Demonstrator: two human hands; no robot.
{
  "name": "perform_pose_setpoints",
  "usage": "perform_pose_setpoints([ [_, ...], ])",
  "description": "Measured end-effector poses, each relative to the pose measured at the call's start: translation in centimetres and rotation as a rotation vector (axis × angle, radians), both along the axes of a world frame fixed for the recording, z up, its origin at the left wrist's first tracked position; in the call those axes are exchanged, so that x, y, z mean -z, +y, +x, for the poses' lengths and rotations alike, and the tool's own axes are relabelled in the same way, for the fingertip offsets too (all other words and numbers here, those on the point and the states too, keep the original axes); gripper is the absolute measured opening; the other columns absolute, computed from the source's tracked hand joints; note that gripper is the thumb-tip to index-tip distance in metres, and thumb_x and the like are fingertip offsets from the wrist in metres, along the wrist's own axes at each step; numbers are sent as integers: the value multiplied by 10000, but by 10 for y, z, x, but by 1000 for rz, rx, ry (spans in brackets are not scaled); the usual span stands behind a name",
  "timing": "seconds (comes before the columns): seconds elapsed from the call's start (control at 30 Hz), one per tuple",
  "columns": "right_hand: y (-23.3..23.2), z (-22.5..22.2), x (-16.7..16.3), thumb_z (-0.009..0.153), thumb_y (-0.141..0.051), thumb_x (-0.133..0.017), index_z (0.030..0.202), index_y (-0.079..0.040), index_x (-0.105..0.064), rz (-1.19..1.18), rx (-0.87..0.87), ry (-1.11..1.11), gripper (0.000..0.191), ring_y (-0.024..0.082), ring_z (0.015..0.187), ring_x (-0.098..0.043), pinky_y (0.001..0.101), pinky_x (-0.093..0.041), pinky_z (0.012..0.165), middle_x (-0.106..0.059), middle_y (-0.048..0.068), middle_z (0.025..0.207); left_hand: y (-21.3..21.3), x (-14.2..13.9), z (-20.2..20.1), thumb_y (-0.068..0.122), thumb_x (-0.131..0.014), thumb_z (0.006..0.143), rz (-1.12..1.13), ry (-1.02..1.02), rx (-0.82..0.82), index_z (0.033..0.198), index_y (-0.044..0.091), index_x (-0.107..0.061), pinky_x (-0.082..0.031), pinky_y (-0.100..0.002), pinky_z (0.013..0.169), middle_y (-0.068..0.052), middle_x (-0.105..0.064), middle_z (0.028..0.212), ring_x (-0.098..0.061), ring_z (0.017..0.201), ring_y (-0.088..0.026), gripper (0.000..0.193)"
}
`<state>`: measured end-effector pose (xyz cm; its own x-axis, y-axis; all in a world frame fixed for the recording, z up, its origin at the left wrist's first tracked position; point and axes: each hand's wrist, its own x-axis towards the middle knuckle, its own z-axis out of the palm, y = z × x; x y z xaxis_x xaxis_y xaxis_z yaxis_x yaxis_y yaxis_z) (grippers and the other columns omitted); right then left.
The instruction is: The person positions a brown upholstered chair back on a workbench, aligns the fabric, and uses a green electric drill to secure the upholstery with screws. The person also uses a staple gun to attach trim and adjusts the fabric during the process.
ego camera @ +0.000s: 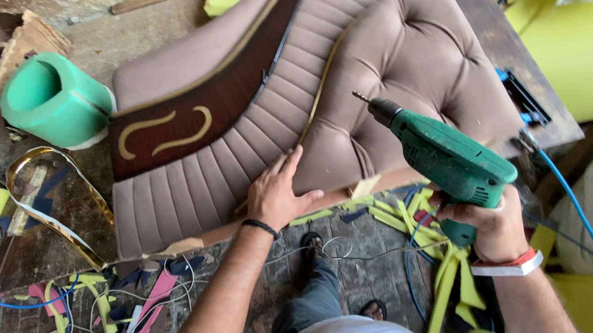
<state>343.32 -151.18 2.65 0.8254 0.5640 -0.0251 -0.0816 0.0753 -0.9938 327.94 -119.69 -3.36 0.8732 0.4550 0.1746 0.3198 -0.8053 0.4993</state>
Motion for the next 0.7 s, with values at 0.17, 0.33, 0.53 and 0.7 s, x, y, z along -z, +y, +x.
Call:
perform_pose_setpoints([
  [0.17,45,27,-6,633,46,-665,1104,76,-686,68,2,17,473,248,874,-718,363,-589,779,-738,150,1020,79,3,45,338,-702,908,-269,-108,-280,1212,201,-760,-604,-403,827,-86,-794,1026,-768,930,-246,338],
  [0.33,79,60,-22,628,37,-630,1079,86,-702,-64,75,5,459,250,856,-727,364,-591,756,-745,161,980,167,25,129,323,-787,848,55,-240,-350,1023,114,-748,-565,-474,726,-146,-716,947,-701,853,-357,275],
  [0.53,91,105,-27,632,27,-629,1089,64,-700,-77,129,2,464,241,823,-714,359,-571,696,-738,164,963,200,45,158,293,-808,833,-7,-77,-297,855,112,-760,-544,-503,755,-153,-718,920,-680,878,-391,189],
  [0.7,72,138,-22,640,24,-649,1075,79,-709,-58,98,25,442,240,850,-704,349,-570,711,-735,155,986,203,29,173,133,-726,870,-615,-275,-261,1047,97,-732,-553,-363,643,-70,-716,904,-632,736,-198,181],
])
